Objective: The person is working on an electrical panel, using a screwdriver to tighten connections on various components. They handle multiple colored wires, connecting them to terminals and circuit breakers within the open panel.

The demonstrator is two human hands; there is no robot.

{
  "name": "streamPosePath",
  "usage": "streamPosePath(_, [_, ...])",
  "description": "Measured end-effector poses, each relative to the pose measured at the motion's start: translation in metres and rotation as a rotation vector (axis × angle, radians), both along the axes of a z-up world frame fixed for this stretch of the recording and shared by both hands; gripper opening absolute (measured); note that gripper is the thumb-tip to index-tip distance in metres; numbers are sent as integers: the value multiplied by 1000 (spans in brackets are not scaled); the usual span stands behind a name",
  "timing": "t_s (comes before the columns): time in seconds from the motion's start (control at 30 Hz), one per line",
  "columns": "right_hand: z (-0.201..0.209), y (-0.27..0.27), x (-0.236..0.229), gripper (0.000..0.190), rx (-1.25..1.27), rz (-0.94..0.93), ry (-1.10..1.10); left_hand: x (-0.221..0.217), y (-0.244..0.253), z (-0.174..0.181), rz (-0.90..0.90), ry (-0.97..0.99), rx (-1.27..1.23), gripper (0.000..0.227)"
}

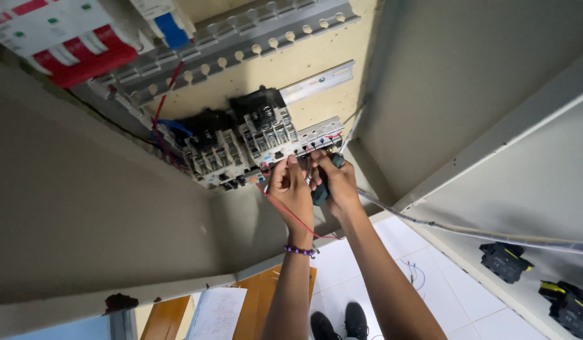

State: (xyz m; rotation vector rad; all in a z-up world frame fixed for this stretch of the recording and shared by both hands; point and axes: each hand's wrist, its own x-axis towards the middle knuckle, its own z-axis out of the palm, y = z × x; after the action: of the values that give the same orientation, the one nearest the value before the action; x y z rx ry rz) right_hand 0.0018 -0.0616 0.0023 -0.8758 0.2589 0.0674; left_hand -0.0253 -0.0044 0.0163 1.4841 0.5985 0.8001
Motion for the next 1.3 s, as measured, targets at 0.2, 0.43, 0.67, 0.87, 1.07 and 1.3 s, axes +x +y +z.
streamPosePath(0.2, [-2, 9, 1, 23, -4, -73, -5, -10, -4, 21, -141, 8, -264, 18])
streamPosePath(0.43, [-6, 17, -1, 22, 0, -128, -31, 6, 5, 18, -152, -4, -263, 18])
streamPosePath(0.67, [-29, 22, 13, 22, -95, -208, 4, 9, 4, 5, -191, -20, -268, 19])
streamPosePath(0.87, [-34, 23, 16, 23, -160, -214, 21, 7, 7, -2, -224, -44, -265, 21])
streamPosePath(1.07, [-27, 15, 13, 18, -143, -160, 3, 18, 10, -12, -273, -45, -259, 22])
streamPosePath(1.3, [-4, 5, 1, 10, -92, -70, -9, 23, 21, -19, -333, -59, -248, 24])
